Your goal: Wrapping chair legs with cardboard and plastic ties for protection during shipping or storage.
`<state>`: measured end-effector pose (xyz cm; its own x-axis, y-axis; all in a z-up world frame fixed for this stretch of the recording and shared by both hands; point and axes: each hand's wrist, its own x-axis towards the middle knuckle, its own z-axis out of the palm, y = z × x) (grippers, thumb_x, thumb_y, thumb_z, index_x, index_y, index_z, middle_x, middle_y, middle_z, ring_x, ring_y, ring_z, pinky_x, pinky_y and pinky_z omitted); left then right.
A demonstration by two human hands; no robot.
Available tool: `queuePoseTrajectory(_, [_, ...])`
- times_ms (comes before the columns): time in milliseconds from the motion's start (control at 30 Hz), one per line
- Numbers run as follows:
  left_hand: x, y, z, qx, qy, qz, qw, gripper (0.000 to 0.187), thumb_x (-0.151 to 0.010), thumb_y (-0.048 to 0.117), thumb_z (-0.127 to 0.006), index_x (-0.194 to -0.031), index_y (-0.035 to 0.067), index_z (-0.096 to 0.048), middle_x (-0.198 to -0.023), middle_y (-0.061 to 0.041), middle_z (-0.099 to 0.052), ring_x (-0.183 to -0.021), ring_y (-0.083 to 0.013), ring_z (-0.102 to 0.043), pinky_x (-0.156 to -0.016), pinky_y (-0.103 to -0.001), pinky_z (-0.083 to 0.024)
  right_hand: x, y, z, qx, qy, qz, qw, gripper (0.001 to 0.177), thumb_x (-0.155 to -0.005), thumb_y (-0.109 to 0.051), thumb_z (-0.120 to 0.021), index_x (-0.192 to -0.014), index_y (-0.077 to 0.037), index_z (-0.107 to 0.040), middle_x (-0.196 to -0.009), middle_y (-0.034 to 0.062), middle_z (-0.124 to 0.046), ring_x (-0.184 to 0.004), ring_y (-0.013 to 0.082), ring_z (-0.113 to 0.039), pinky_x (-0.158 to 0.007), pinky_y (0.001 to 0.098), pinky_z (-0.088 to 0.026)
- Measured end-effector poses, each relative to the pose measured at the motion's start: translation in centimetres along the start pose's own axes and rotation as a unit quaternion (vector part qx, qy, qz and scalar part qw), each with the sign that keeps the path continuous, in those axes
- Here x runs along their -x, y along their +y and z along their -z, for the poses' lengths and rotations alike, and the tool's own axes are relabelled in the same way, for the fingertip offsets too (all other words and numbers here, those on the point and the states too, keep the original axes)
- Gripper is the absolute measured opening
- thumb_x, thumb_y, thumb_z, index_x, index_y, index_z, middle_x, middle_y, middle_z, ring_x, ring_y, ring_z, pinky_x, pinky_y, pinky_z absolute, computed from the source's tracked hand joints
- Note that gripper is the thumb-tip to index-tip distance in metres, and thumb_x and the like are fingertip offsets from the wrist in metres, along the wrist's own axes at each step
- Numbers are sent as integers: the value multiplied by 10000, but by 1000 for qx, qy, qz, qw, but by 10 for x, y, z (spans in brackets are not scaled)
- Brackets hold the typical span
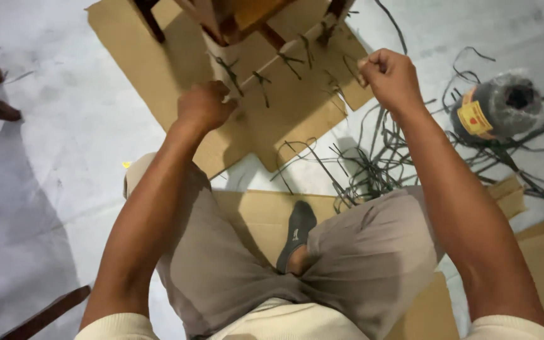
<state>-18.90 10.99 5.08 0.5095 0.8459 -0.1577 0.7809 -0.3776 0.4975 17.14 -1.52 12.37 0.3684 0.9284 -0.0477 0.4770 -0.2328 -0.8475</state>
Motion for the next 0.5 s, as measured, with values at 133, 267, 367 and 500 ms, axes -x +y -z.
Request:
queuePoseTrajectory(133, [-11,-22,8,-45,-24,94,994,482,-905,500,-698,-1226,141,-711,-1152,-165,-722,-1046,-398,-679,-840,-530,-542,-42,19,-55,-56,-38,12,998,111,-979,-139,-652,-1033,-52,-694,-848,16,-733,-753,97,-699,-703,254,-547])
queuePoseTrajectory(267, [-36,-55,-31,150,80,27,985,814,-804,358,-817,-1473,64,-458,-1245,-213,-679,-1080,-373,-682,-889,-469,-553,-61,2,-124,-44,-72,-1,996,174,-1019,-148,-631,-1136,-33,-688,-937,92,-785,-822,131,-705,-763,288,-542])
queuePoseTrajectory(367, [-52,-68,-55,223,111,-12,969,822,-837,312,-815,-1498,43,-408,-1348,-224,-637,-1138,-355,-682,-918,-453,-555,-88,30,-174,72,-69,6,995,283,-958,-125,-615,-1226,-50,-672,-987,143,-765,-823,193,-701,-752,346,-552])
queuePoseTrajectory(500, [-45,-58,-52,294,108,-40,949,778,-873,290,-769,-1511,30,-408,-1389,-234,-605,-1190,-371,-664,-909,-429,-575,-80,10,-218,79,-100,28,991,359,-895,-160,-599,-1236,-63,-660,-1079,155,-747,-883,297,-739,-774,434,-579])
